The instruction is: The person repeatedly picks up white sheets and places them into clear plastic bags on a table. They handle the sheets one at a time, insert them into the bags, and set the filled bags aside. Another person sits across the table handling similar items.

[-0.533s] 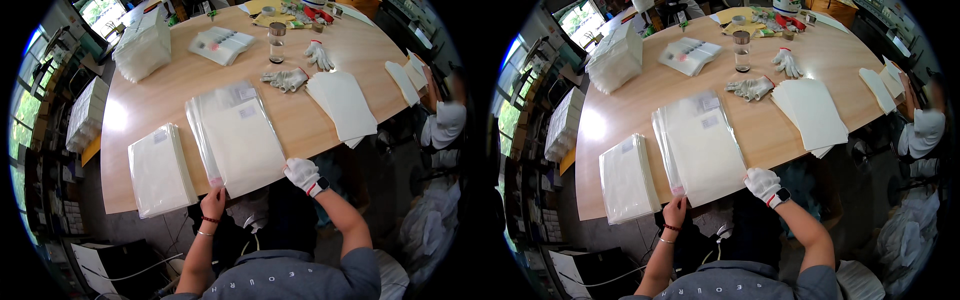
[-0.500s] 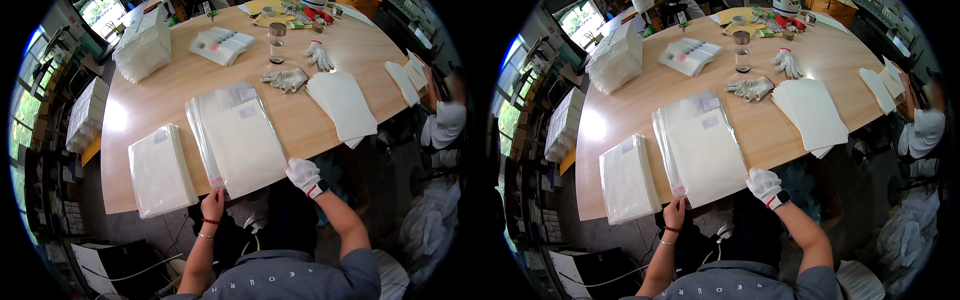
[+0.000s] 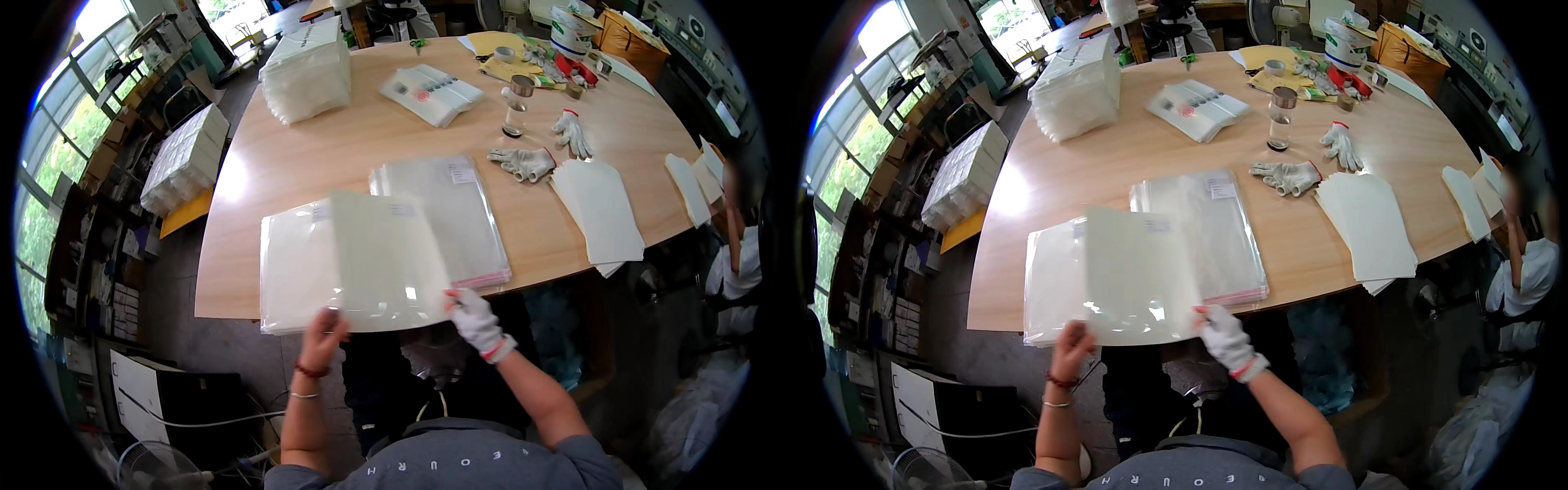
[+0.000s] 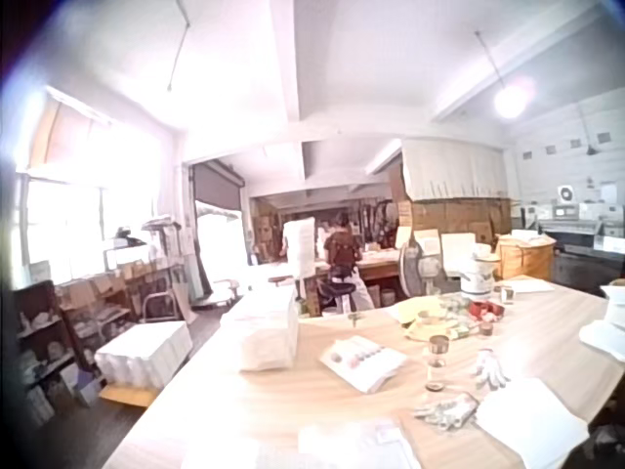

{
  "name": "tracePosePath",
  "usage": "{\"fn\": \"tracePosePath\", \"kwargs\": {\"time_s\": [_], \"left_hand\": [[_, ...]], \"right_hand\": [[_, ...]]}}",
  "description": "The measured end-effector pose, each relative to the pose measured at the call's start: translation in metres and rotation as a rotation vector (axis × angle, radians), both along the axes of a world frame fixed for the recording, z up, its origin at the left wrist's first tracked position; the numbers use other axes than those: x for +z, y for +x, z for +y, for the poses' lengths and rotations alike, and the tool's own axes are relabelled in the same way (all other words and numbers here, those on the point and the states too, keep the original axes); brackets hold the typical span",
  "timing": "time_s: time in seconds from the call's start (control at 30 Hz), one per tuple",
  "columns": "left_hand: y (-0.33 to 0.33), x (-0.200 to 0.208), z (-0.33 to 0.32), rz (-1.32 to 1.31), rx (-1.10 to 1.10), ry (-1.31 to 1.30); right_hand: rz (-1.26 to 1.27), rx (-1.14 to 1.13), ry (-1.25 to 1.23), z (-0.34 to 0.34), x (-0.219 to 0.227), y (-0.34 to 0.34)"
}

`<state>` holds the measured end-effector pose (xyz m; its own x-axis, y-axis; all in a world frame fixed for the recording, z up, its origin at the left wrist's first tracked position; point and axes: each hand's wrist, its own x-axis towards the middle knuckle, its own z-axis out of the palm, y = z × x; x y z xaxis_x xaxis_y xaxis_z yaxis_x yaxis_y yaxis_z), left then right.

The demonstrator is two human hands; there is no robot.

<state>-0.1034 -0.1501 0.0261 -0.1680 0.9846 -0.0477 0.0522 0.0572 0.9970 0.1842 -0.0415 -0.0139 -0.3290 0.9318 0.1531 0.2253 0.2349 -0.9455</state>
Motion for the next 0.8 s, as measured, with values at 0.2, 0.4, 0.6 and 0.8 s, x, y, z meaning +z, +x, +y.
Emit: {"fn": "tracePosePath", "kwargs": {"time_s": [0.2,0.4,0.6,0.8], "left_hand": [[-0.137,-0.017,-0.036,0.792,0.4,0.001],[-0.106,-0.036,-0.013,1.447,0.432,-0.105],[-0.081,-0.053,0.029,1.312,0.184,-0.469],[-0.089,-0.059,0.022,1.358,0.329,-0.31]], "right_hand": [[-0.003,0.317,0.104,0.0,0.015,-0.142],[-0.104,0.393,0.503,-0.004,0.007,-0.154],[-0.083,0.224,0.292,0.021,0.02,-0.037],[-0.806,-0.581,0.42,0.074,0.0,0.192]]}}
